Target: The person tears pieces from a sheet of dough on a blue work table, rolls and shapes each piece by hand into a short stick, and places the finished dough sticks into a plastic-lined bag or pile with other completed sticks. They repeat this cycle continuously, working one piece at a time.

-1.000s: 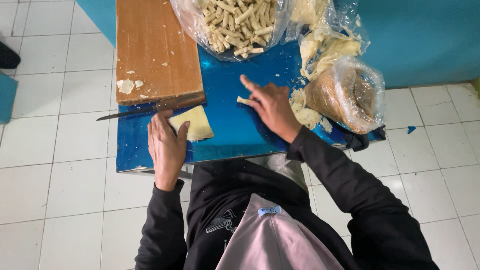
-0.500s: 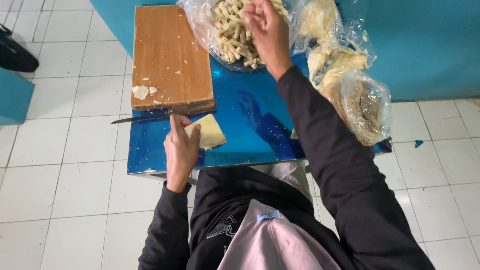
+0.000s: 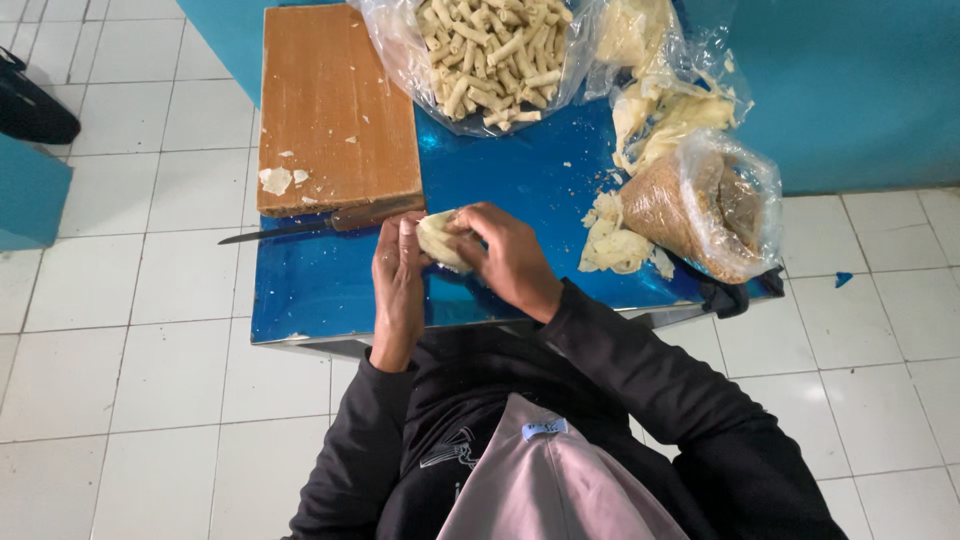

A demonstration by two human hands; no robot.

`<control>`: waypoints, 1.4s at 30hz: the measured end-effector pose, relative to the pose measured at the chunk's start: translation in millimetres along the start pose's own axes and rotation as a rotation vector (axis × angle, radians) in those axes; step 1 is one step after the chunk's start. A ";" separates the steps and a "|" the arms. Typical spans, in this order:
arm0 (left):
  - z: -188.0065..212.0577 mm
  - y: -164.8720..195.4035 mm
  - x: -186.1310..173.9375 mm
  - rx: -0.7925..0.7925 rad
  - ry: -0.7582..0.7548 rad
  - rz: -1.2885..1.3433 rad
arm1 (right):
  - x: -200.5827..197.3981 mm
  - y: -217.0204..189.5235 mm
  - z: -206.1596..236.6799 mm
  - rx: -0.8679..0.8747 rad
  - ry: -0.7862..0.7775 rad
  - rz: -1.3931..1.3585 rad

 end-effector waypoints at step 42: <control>7.9 7.8 -6.4 -0.072 -0.053 0.167 | -28.0 15.0 14.9 0.028 0.116 0.225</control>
Point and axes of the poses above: each hand's wrist, its own z-axis away from the middle knuckle, its own x-axis out of the palm, y = z × x, the point moved 1 cm from there along -z, towards the middle knuckle, and after that the axes turned 4 degrees about z, right-handed, at the moved point
